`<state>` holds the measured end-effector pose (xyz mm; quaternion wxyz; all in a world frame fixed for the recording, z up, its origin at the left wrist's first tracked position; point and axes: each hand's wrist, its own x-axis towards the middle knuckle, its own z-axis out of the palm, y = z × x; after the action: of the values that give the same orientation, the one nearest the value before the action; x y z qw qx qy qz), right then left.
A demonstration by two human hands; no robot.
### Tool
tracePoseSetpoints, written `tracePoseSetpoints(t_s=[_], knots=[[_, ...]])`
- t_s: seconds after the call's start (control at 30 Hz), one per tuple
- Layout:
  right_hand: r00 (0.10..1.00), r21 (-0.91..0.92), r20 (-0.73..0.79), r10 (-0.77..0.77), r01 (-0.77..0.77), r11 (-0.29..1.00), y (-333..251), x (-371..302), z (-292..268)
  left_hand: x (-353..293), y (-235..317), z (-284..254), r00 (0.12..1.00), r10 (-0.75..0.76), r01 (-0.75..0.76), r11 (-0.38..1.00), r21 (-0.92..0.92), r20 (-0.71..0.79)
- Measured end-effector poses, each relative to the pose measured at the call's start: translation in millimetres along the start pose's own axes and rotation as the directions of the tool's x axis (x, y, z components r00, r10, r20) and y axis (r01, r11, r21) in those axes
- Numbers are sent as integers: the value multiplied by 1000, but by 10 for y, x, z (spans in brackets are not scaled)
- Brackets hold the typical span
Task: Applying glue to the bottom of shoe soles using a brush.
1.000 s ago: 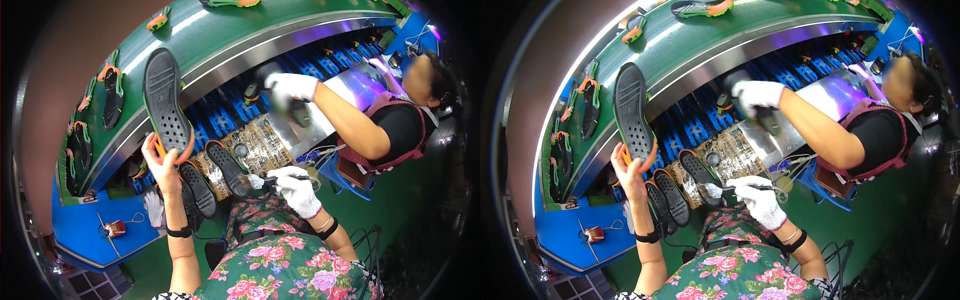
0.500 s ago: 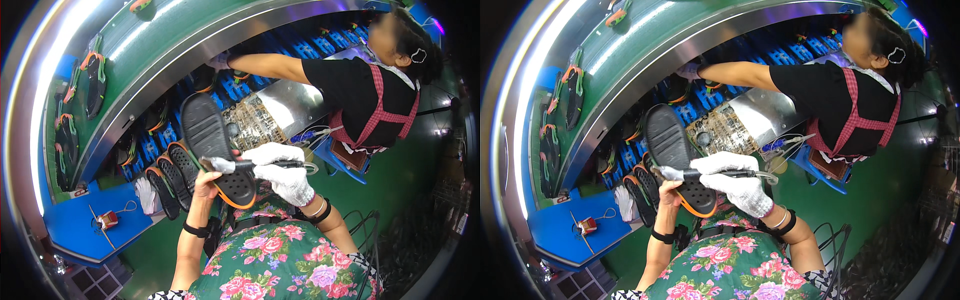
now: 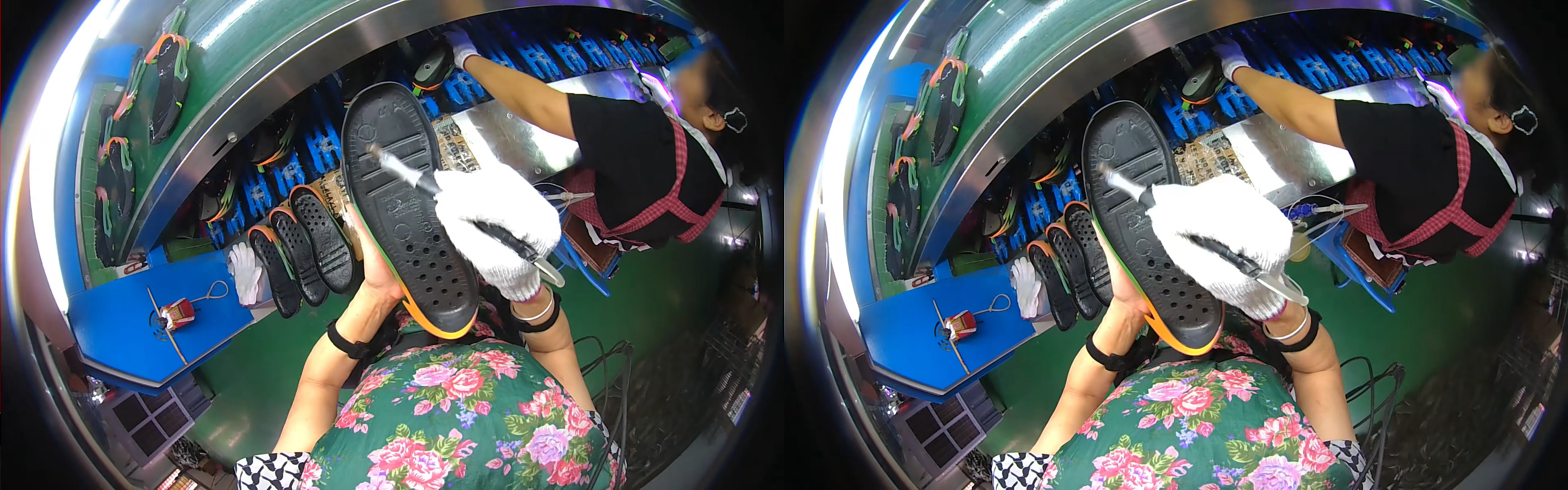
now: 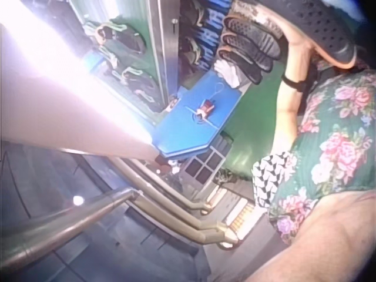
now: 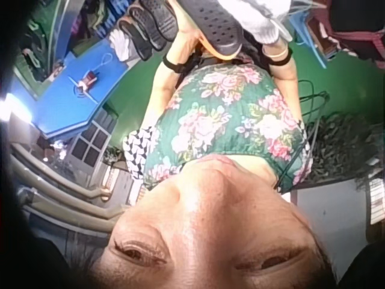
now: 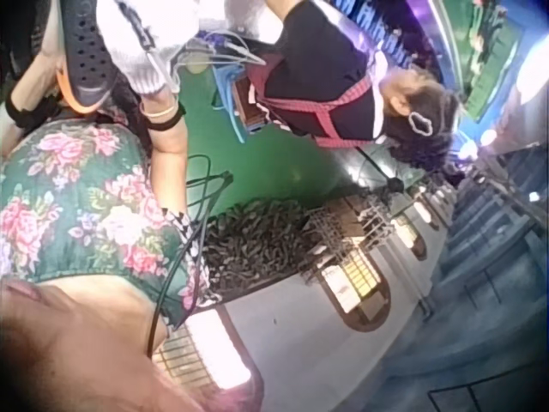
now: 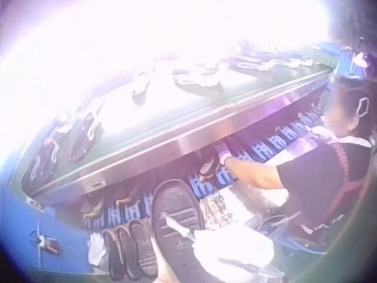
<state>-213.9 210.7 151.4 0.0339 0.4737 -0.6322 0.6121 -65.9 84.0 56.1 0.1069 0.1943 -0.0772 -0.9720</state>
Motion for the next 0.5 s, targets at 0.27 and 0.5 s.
tracePoseSetpoints(t_s=[0.27, 0.5], knots=[[990, -367, 102, -100, 131, 921, 85, -107, 70, -64, -273, 47, 987, -60, 132, 837, 531, -151], [987, -77, -125, 97, -108, 991, 95, -180, 8, -26, -273, -7, 981, -149, 189, 880, 435, -125]])
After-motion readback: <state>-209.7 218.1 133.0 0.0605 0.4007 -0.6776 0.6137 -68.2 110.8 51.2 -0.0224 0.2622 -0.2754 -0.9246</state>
